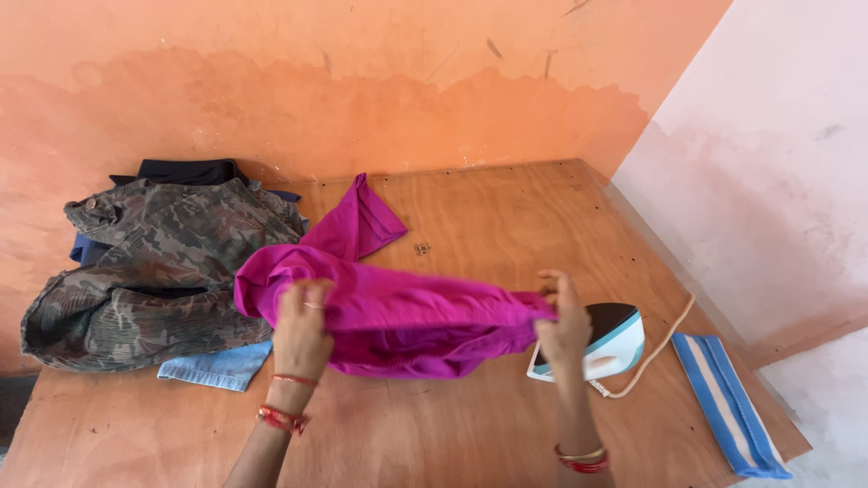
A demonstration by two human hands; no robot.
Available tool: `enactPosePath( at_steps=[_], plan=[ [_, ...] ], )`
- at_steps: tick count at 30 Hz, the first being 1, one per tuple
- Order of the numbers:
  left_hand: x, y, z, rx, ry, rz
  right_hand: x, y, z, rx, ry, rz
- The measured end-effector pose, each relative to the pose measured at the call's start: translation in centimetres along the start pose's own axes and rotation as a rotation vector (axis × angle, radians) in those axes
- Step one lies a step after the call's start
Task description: The person irons a pair of magenta pants on a wooden table. They smooth the fabric, use a white and blue iron to press the garment, fold the pants in half, and iron the folded edges. The person then folds the pants again and irons the final folded stack before placing it aside.
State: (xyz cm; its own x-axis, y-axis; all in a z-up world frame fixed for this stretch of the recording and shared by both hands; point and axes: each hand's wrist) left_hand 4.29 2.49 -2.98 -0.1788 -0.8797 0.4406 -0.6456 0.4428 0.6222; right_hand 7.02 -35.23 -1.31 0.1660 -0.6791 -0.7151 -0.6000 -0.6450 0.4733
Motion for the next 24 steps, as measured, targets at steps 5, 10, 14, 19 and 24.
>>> enactPosePath(
  at_steps=[5,10,14,19,24],
  plan=[
    [0.9,1.0,3.1,-0.644,-0.317,-0.203,1.6,1.4,-0.5,-0.305,-0.470,-0.635],
    [0.4,2.5,3.8,-1.077,-0.367,0.122,2.9,-0.9,-0.4,-0.372,-0.582,-0.995],
    [-0.7,1.9,3.4,-1.075,-0.355,0.299,3.8,-3.3,-0.9,-0.511,-0.697,-0.696],
    [1.1,-2.3,-0.3,-0.730,-0.164,0.585,3.0,-4.5,-5.3,-0.281,-0.765,-1.213],
    [6.2,-5.9,-4.9,-0.554,-0.011,0.912,-2.1,-0.3,-17.1,0.233,0.109,-1.462]
  ],
)
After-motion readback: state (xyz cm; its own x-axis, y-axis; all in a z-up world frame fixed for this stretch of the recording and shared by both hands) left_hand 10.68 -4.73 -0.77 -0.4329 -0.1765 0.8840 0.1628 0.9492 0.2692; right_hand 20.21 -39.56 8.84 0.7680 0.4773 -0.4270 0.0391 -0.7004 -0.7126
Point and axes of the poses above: each hand's wrist, its own z-axis away from the middle knuckle, its own y-axis out of the back of the hand, x = y × z, and after that the axes turned 10 degrees about x, right-handed
